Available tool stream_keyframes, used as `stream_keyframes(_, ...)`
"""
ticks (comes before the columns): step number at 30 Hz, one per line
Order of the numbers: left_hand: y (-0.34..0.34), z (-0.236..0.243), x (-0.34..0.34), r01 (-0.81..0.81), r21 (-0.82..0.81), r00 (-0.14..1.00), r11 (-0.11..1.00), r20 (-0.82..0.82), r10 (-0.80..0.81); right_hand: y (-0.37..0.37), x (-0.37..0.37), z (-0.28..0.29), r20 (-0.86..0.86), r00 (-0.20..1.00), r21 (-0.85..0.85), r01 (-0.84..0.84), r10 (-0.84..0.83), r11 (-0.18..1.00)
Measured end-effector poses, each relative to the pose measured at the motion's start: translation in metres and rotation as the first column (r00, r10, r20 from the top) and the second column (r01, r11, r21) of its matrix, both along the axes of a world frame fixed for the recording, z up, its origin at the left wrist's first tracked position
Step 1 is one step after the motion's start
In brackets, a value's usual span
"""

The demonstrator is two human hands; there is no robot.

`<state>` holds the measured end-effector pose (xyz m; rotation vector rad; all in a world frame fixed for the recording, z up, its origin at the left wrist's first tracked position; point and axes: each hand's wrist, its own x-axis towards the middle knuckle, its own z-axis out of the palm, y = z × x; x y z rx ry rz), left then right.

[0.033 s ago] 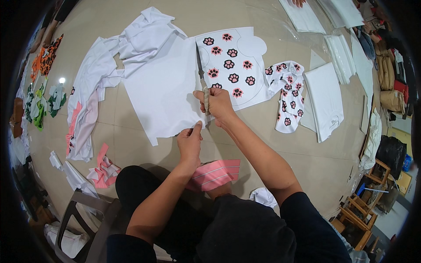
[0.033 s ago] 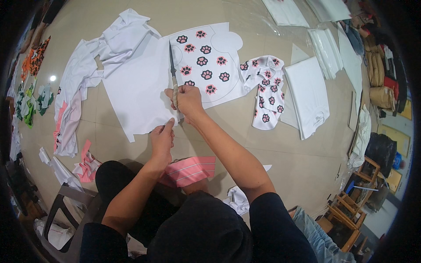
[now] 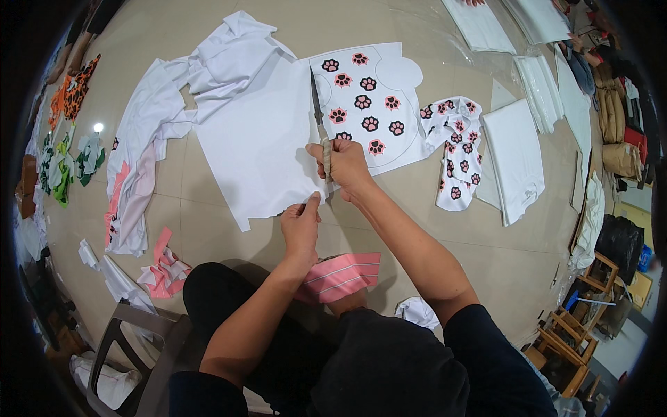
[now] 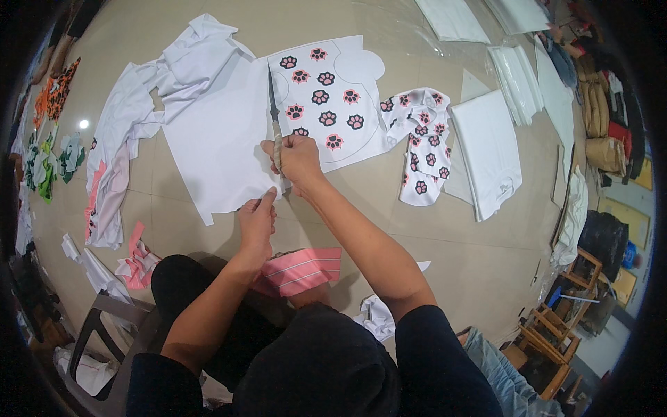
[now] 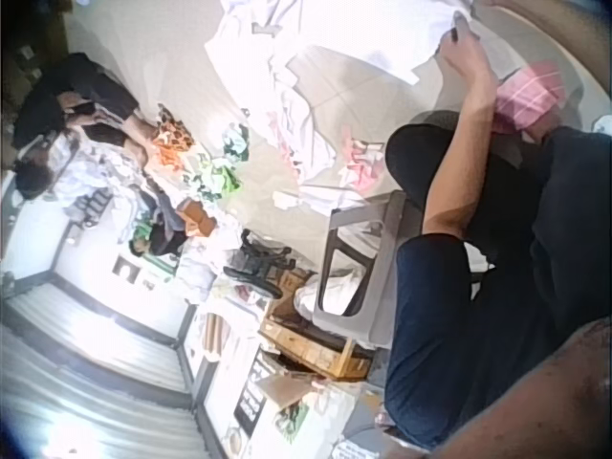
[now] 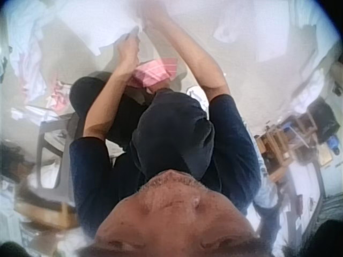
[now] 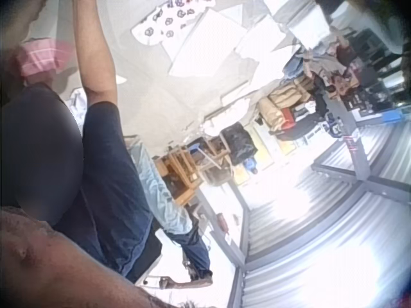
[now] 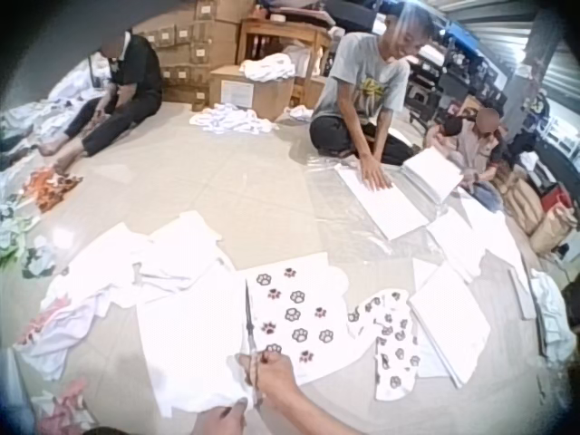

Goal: The person uses shears to cut a white fabric piece with a paw print pattern along a pre-drawn outline. The person holds the fabric steady with one hand while cutting with the other, gradually separating the shaped piece from the surrounding material.

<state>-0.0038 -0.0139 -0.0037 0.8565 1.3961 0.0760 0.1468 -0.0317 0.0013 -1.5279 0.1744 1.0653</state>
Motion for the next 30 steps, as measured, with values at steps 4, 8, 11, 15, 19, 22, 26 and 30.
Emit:
stream_keyframes(4,0.0,0.001,0.001,0.002,-0.004,1.0,1.0,-0.002,-0.002,0.0,0.002,-0.001,0.012,1.0,0.003,-0.008,0.008,1.0)
stream_keyframes(8,0.0,-0.001,0.001,-0.003,0.0,1.0,1.0,-0.012,0.003,0.001,0.002,-0.003,0.019,1.0,0.007,-0.004,0.004,1.0)
stream_keyframes(11,0.0,-0.004,-0.002,0.002,-0.002,1.0,1.0,0.007,-0.002,0.003,0.002,0.003,0.015,1.0,-0.008,-0.014,0.014,1.0)
stream_keyframes(15,0.0,0.001,0.001,0.001,-0.01,1.0,1.0,-0.002,-0.001,0.007,0.007,0.004,0.011,1.0,0.004,-0.004,0.004,1.0)
stream_keyframes(19,0.001,0.001,0.001,-0.004,-0.016,1.0,1.0,-0.003,0.004,0.013,0.015,0.001,0.011,1.0,0.016,-0.019,0.019,1.0)
stream_keyframes(22,0.0,0.001,0.0,-0.006,-0.011,1.0,1.0,0.008,0.006,0.016,0.019,-0.001,0.014,1.0,0.021,-0.028,0.027,0.999)
stream_keyframes(26,0.0,0.002,0.0,-0.007,-0.016,1.0,1.0,0.012,0.007,0.017,0.019,-0.003,0.006,1.0,0.028,-0.021,0.021,0.999)
stream_keyframes(30,0.001,0.001,-0.001,0.004,-0.017,1.0,1.0,0.012,-0.004,0.017,0.02,-0.004,0.007,1.0,0.016,-0.017,0.017,1.0)
